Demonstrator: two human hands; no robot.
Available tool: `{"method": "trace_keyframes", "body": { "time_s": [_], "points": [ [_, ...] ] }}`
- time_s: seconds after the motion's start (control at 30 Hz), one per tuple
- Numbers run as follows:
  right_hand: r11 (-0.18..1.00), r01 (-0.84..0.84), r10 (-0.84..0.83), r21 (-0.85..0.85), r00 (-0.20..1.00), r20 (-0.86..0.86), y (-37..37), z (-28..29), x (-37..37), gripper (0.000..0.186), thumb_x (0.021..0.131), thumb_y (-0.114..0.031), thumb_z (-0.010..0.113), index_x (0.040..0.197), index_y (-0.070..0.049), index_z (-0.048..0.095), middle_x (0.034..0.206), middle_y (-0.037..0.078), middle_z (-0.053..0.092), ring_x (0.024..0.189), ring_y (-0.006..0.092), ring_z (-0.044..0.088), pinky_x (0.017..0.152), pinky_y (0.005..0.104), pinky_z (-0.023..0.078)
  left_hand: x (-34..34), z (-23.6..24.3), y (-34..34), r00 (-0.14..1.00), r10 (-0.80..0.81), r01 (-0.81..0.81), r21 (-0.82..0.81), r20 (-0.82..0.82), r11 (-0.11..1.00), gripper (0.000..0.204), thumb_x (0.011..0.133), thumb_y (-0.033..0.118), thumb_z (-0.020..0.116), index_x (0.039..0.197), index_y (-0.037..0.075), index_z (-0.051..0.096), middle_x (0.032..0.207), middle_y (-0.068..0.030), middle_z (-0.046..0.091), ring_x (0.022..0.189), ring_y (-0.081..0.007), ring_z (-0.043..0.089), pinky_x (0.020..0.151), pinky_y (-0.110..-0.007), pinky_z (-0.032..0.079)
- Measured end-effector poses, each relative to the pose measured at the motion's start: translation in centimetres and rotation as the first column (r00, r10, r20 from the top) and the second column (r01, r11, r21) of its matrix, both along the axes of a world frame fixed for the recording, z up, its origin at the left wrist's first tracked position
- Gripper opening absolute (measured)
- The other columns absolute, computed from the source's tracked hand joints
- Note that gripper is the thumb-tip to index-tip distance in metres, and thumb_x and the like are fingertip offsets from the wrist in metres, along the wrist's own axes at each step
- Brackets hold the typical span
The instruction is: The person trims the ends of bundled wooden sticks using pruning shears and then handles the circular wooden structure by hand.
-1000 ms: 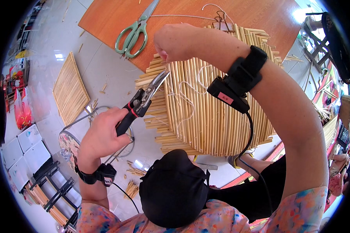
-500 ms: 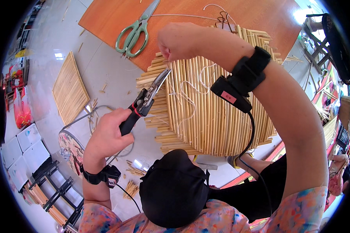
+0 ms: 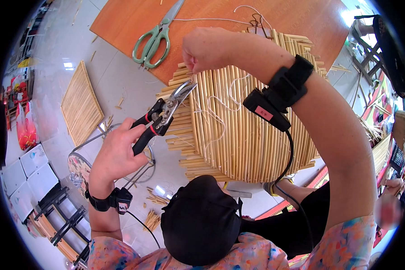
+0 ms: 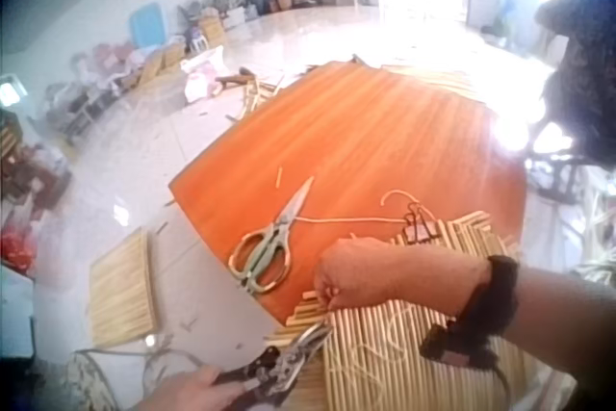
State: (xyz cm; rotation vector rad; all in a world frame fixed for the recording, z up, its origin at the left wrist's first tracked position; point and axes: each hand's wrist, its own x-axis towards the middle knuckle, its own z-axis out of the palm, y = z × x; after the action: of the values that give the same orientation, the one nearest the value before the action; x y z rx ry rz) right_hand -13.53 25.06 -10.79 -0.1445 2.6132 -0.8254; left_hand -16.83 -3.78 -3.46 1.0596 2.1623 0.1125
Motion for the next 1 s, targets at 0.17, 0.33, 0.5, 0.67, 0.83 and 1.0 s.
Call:
{"method": "trace_keyframes", "body": {
  "time_s": [0.17, 0.33, 0.5, 0.67, 0.83, 1.0],
  "points": [
    [1.0, -0.01, 0.009, -0.027, 1.0, -0.015, 0.1, -0.3, -0.2, 0.011, 0.071, -0.013, 0.073, 0.08, -0.007, 0.072, 0.081, 0.008, 0.067, 0.08, 0.0257, 0.065, 0.072, 0.0381, 0.051, -1.2, 0.1, -0.1, 0.995, -0.02, 0.016, 0.045, 0.094, 0.999, 0.04, 0.062, 0.011, 0.066, 0.101, 0.009, 0.063, 0.086, -0.0153, 0.05, 0.076, -0.0376, 0.057, 0.067, -0.045, 0.046],
    [0.999, -0.034, 0.032, -0.033, 0.998, -0.06, 0.3, -0.7, 0.0, 0.011, 0.071, -0.013, 0.073, 0.081, -0.008, 0.072, 0.081, 0.008, 0.069, 0.079, 0.0251, 0.066, 0.069, 0.0383, 0.052, -1.9, 0.1, -0.5, 0.983, -0.017, 0.011, 0.037, 0.181, 0.999, 0.039, 0.062, 0.011, 0.066, 0.1, 0.009, 0.063, 0.083, -0.0139, 0.05, 0.073, -0.0362, 0.056, 0.064, -0.043, 0.044],
    [0.999, -0.017, 0.017, -0.047, 1.0, -0.007, 0.3, -0.1, -0.1, 0.011, 0.072, -0.012, 0.073, 0.081, -0.006, 0.071, 0.081, 0.008, 0.066, 0.079, 0.0259, 0.064, 0.07, 0.0384, 0.05, -2.6, 0.5, 0.0, 0.978, -0.02, 0.015, 0.026, 0.209, 1.0, 0.037, 0.061, 0.01, 0.065, 0.098, 0.008, 0.063, 0.078, -0.0134, 0.05, 0.071, -0.0353, 0.055, 0.063, -0.042, 0.043],
    [0.997, -0.042, 0.037, -0.068, 0.997, -0.073, 0.5, -0.4, 0.0, 0.011, 0.072, -0.013, 0.073, 0.081, -0.006, 0.071, 0.081, 0.008, 0.065, 0.079, 0.0263, 0.064, 0.071, 0.0388, 0.05, -2.8, 0.7, 0.9, 0.977, -0.02, 0.02, 0.0, 0.213, 1.0, 0.034, 0.062, 0.01, 0.065, 0.096, 0.007, 0.062, 0.077, -0.0145, 0.05, 0.071, -0.0359, 0.055, 0.063, -0.042, 0.043],
    [0.997, -0.041, 0.035, -0.071, 0.996, -0.084, 0.6, -0.7, 0.2, 0.012, 0.072, -0.015, 0.074, 0.081, -0.007, 0.071, 0.081, 0.008, 0.065, 0.08, 0.0268, 0.064, 0.072, 0.0392, 0.05, -1.5, -0.3, -0.2, 0.981, -0.002, -0.012, 0.07, 0.195, 0.997, 0.032, 0.064, 0.01, 0.063, 0.095, 0.006, 0.061, 0.079, -0.0167, 0.05, 0.072, -0.0378, 0.054, 0.064, -0.043, 0.044],
    [0.996, -0.034, 0.028, -0.079, 0.997, -0.076, 0.4, -0.8, 0.1, 0.011, 0.073, -0.015, 0.074, 0.08, -0.008, 0.071, 0.081, 0.007, 0.065, 0.08, 0.0269, 0.064, 0.071, 0.0391, 0.049, 1.1, 0.0, -0.2, 0.977, 0.092, -0.103, 0.046, 0.19, 0.994, 0.031, 0.065, 0.011, 0.063, 0.095, 0.005, 0.059, 0.081, -0.0184, 0.049, 0.074, -0.0413, 0.054, 0.065, -0.046, 0.045]
  ]
}}
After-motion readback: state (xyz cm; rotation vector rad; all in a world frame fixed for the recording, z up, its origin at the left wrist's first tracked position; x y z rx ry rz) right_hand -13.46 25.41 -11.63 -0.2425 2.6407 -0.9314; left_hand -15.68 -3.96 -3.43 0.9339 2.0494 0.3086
